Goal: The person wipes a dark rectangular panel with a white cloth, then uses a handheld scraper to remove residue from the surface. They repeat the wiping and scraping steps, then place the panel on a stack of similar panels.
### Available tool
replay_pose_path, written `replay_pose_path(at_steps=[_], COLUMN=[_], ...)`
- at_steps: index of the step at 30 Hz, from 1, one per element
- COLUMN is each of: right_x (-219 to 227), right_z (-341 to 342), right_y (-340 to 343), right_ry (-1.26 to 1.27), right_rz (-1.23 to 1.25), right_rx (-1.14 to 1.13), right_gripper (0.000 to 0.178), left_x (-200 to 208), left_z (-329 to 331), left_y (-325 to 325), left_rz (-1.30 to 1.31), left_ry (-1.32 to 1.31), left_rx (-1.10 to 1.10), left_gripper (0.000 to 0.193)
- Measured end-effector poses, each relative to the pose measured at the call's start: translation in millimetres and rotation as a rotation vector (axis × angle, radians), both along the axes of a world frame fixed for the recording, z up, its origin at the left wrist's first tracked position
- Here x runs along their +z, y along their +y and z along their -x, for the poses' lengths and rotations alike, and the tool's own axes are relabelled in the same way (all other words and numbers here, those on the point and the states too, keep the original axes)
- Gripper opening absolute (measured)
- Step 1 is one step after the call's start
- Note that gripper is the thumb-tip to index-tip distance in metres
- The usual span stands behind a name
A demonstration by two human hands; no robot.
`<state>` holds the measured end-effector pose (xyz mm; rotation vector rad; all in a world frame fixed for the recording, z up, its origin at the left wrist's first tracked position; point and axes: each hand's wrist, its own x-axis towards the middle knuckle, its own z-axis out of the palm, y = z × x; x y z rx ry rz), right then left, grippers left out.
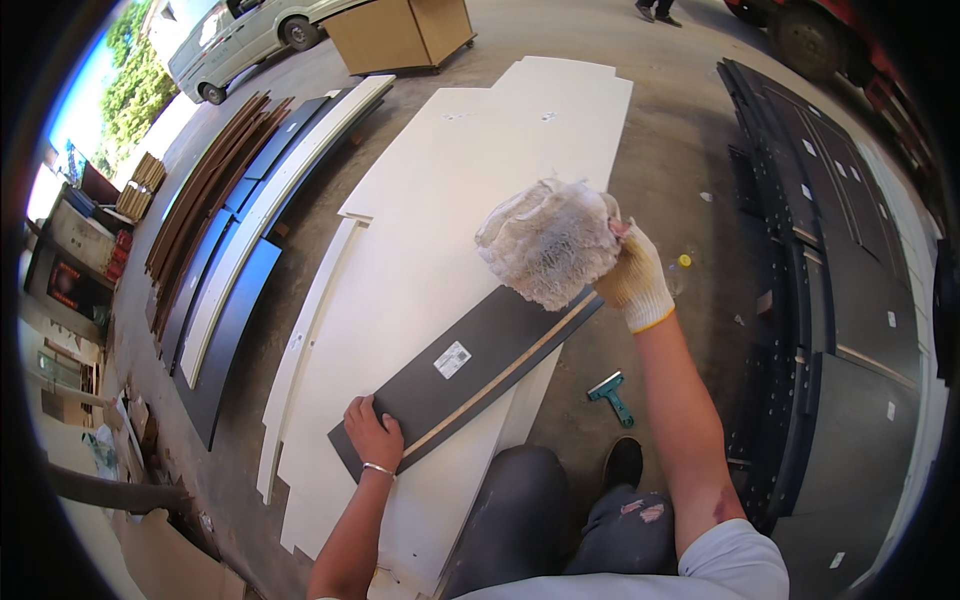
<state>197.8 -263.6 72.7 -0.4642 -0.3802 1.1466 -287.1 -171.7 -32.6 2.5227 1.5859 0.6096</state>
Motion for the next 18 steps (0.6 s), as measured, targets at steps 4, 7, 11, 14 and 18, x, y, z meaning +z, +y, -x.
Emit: replay_pose_path(at_steps=[4, 7, 11, 14, 18], right_x=[-49.5, -82.5, -98.2, -98.8, -101.7], right_z=[-2.1, 7.9, 28.8, 37.4, 34.4], right_y=[-72.4, -110.4, -151.1, -183.3, -221.2], right_ry=[0.216, 0.247, 0.153, -0.173, -1.511], right_rz=[-0.226, -0.195, -0.14, 0.123, 0.348], right_rx=[-0.011, -0.107, -0.196, -0.248, -0.158], right_gripper=[0.066, 0.092, 0.125, 0.135, 0.101], left_x=[35.2, 60.0, 77.8, 64.3, 25.7], left_z=[-43.7, -109.5, -208.2, -270.6, -311.1], left_y=[-24.0, -71.6, -135.8, -164.8, -154.7], left_rz=[-0.048, 0.016, 0.457, 1.212, 1.882], left_ry=[-0.111, -0.27, -0.406, -0.854, -1.307], left_rx=[-0.154, -0.397, -0.711, -0.615, -0.406], left_gripper=[0.052, 0.056, 0.054, 0.064, 0.08])
